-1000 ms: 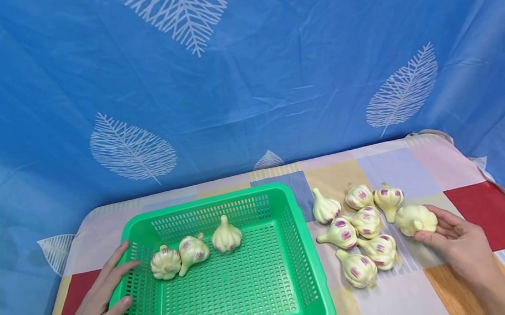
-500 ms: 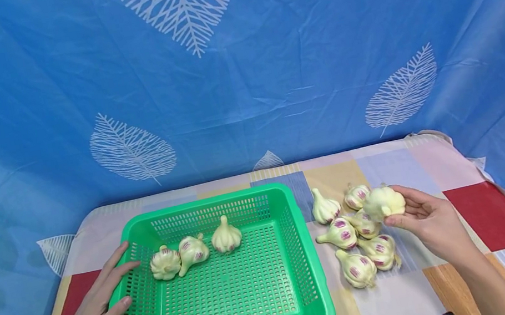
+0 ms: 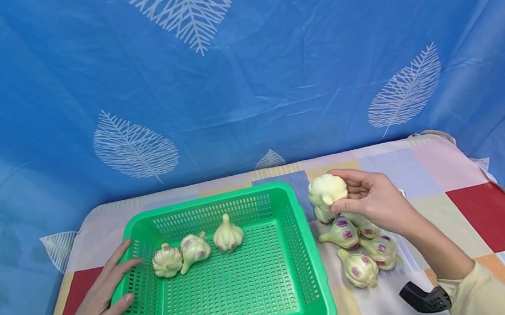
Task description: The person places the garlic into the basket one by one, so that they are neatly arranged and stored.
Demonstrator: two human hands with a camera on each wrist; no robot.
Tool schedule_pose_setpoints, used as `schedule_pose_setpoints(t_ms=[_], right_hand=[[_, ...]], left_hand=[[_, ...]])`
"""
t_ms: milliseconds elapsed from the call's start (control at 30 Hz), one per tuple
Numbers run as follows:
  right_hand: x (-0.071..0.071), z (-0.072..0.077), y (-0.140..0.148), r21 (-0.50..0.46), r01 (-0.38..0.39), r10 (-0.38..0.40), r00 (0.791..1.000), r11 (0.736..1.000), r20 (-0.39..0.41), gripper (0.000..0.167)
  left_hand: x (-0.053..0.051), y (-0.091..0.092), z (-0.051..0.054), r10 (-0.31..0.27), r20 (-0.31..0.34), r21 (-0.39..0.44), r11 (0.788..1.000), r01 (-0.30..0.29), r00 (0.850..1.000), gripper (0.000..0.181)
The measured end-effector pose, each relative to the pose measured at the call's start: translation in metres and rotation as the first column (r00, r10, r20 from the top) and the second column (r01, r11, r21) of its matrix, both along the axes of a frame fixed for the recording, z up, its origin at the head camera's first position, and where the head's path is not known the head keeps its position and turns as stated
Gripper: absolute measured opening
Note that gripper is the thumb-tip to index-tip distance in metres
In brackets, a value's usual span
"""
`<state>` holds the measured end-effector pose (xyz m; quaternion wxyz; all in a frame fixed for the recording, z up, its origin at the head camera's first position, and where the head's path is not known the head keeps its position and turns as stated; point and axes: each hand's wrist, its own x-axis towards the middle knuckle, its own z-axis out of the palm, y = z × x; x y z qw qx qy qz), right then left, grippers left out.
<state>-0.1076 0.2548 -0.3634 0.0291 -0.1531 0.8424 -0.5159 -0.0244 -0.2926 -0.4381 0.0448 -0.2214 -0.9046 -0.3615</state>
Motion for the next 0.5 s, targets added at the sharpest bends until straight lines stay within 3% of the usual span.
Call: schedule_pose_setpoints(t_ms=[267,500], right_hand=[[-0.014,0.008,-0.039,-0.063,-0.127,0.132,0.988,0.99,0.079,0.066],[-0.024,0.01,-0.076,-0.088,-0.254,0.267,0.947,0.963,0.181,0.076]], left_hand=[[0.0,0.002,0.001,-0.011,-0.001,0.021,1.0,0.011,1.0,0.059],[0.0,0.001,0.0,-0.004,-0.004,0.015,1.0,0.004,1.0,0.059]])
